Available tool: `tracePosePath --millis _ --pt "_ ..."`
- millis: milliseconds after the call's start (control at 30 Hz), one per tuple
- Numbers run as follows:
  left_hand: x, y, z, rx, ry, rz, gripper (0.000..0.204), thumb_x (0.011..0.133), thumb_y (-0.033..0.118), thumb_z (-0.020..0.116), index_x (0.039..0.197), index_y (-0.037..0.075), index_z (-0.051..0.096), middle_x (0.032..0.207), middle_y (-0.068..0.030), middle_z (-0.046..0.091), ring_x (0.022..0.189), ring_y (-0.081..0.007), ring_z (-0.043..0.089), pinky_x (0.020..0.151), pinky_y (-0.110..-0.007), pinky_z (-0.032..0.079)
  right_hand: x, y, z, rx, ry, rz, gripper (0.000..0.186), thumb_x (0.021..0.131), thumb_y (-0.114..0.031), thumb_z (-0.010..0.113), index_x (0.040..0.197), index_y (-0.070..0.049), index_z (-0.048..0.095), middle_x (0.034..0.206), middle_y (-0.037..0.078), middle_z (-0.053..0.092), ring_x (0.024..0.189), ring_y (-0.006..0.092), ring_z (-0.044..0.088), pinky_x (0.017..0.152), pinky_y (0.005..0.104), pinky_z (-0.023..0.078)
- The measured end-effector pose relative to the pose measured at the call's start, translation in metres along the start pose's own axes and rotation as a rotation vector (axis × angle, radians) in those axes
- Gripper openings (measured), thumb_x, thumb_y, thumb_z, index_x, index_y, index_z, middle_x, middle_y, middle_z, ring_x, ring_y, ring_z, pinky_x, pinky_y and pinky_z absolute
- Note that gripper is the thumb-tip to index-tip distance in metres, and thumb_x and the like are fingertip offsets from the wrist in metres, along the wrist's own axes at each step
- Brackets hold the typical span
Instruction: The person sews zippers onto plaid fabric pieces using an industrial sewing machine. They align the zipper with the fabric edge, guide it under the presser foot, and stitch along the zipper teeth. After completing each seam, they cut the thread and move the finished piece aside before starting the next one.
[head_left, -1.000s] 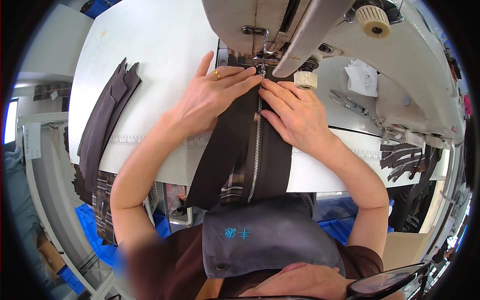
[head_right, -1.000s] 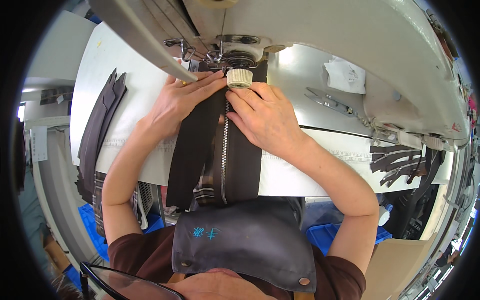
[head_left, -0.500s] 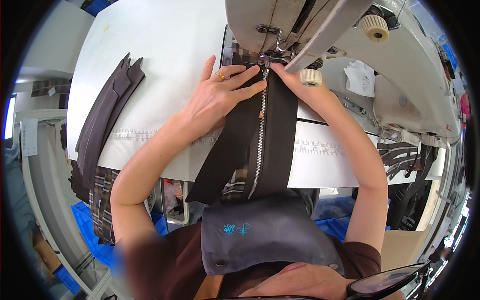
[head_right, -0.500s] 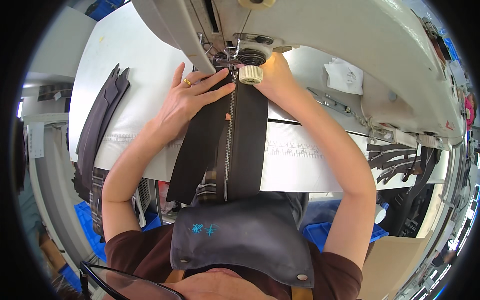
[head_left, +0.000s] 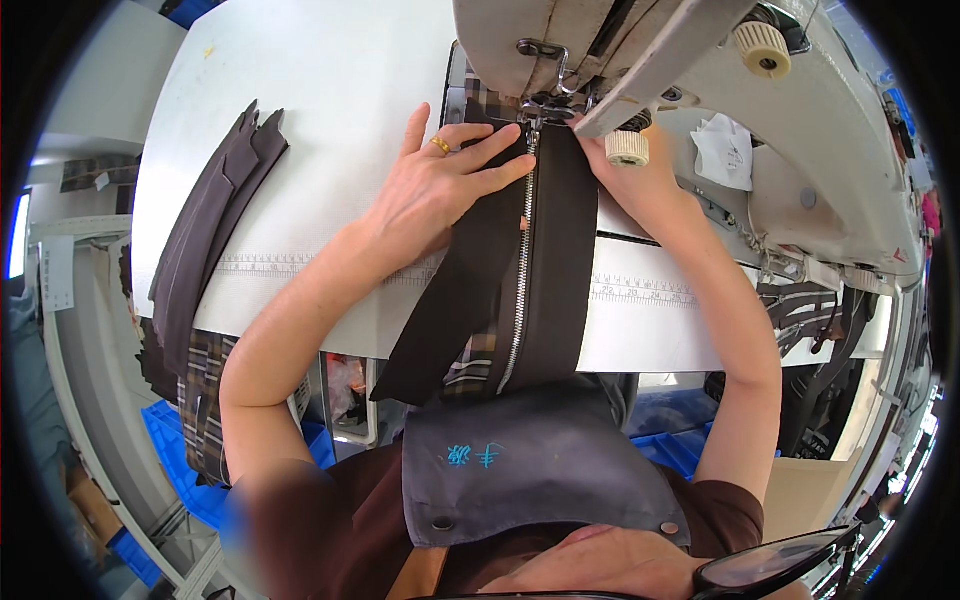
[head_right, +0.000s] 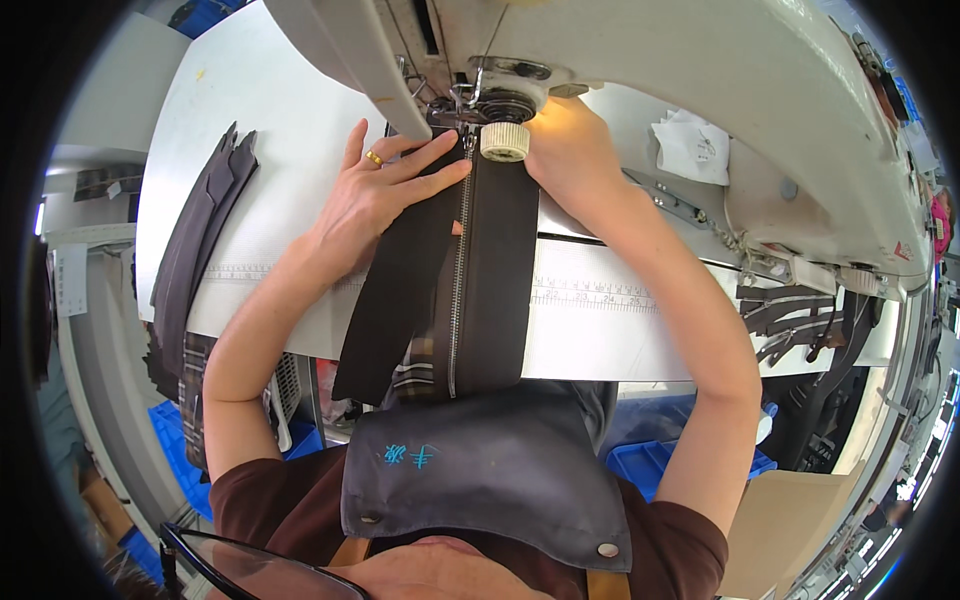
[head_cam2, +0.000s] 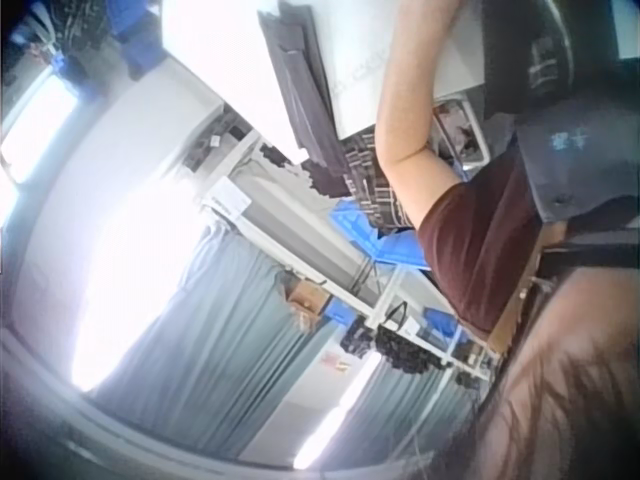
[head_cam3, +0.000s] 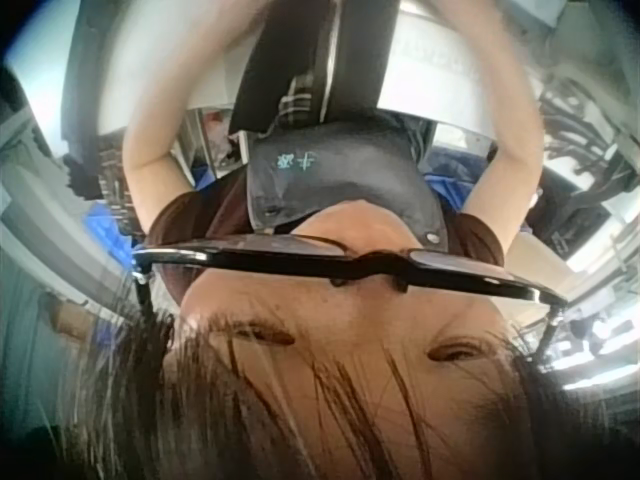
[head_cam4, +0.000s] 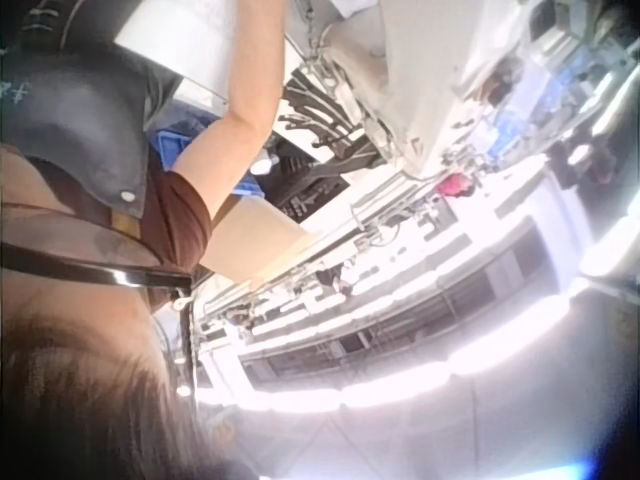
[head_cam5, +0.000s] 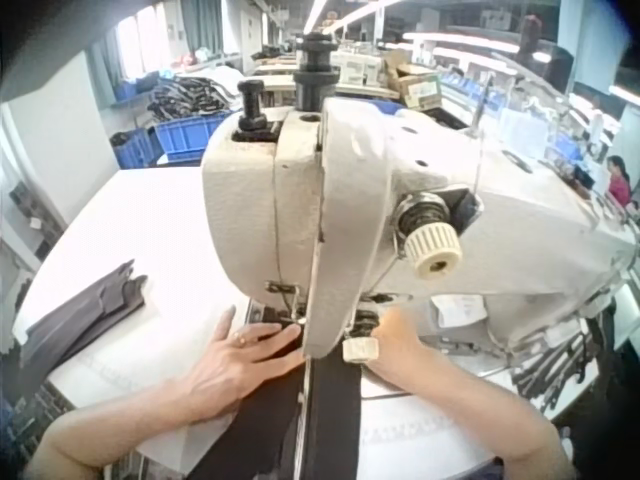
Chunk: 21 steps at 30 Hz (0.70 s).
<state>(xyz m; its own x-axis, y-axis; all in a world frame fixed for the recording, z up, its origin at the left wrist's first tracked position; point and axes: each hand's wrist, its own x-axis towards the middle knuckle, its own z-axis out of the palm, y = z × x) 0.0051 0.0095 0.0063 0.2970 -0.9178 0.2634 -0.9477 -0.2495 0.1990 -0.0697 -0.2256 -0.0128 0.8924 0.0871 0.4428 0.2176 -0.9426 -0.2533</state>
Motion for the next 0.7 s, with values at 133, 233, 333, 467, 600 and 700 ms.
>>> tracePosePath --millis 133,233,333,467,600,700 --pt "-0.001 0.000 0.000 -0.036 0.013 0.002 0.059 0.069 0.008 0.066 0.126 0.021 0.057 0.134 -0.0057 0.052 0.119 -0.0255 0.047 0.105 -0.061 0.021 0.015 0.001 0.002 0.016 -0.071 -0.157 0.010 0.079 -0.015 0.061 0.084 -0.008 0.066 0.087 0.010 0.066 0.074 0.0273 0.063 0.061 0.0362 0.050" --pt "-0.001 -0.001 0.000 -0.045 0.017 0.015 0.063 0.066 0.001 0.066 0.126 0.020 0.057 0.133 -0.0068 0.052 0.120 -0.0249 0.047 0.104 -0.063 0.022 0.022 -0.010 -0.004 0.231 -0.050 -0.030 0.012 0.080 -0.018 0.062 0.088 -0.010 0.067 0.089 0.009 0.067 0.077 0.0264 0.064 0.061 0.0354 0.051" --pt "-0.001 -0.002 0.000 -0.041 0.013 0.017 0.063 0.066 0.000 0.065 0.126 0.020 0.057 0.133 -0.0066 0.052 0.120 -0.0250 0.047 0.104 -0.063 0.022 0.023 0.000 0.002 0.206 -0.071 -0.110 0.012 0.078 -0.019 0.063 0.086 -0.011 0.067 0.087 0.008 0.066 0.076 0.0260 0.064 0.060 0.0339 0.051" --pt "-0.002 -0.001 0.002 -0.046 0.021 0.004 0.064 0.066 -0.003 0.064 0.126 0.020 0.057 0.133 -0.0062 0.052 0.121 -0.0248 0.046 0.104 -0.063 0.022 0.009 0.013 -0.002 0.112 -0.261 0.002 0.012 0.075 -0.018 0.065 0.083 -0.009 0.064 0.081 0.007 0.064 0.073 0.0252 0.062 0.061 0.0329 0.050" --pt "-0.003 -0.001 0.002 -0.041 0.024 0.007 0.066 0.065 -0.004 0.064 0.127 0.021 0.056 0.134 -0.0057 0.051 0.122 -0.0245 0.046 0.104 -0.063 0.022 0.001 0.006 -0.012 -0.024 -0.118 -0.114 0.015 0.077 -0.015 0.066 0.087 -0.005 0.062 0.078 0.007 0.062 0.073 0.0237 0.062 0.063 0.0334 0.049" --pt "-0.002 0.000 0.002 -0.035 0.023 0.007 0.068 0.065 -0.004 0.064 0.127 0.021 0.055 0.135 -0.0050 0.050 0.122 -0.0242 0.046 0.104 -0.063 0.023 -0.002 -0.001 -0.012 -0.125 0.049 -0.156 0.013 0.069 -0.014 0.066 0.074 -0.006 0.057 0.072 0.006 0.055 0.069 0.0256 0.057 0.060 0.0360 0.047"
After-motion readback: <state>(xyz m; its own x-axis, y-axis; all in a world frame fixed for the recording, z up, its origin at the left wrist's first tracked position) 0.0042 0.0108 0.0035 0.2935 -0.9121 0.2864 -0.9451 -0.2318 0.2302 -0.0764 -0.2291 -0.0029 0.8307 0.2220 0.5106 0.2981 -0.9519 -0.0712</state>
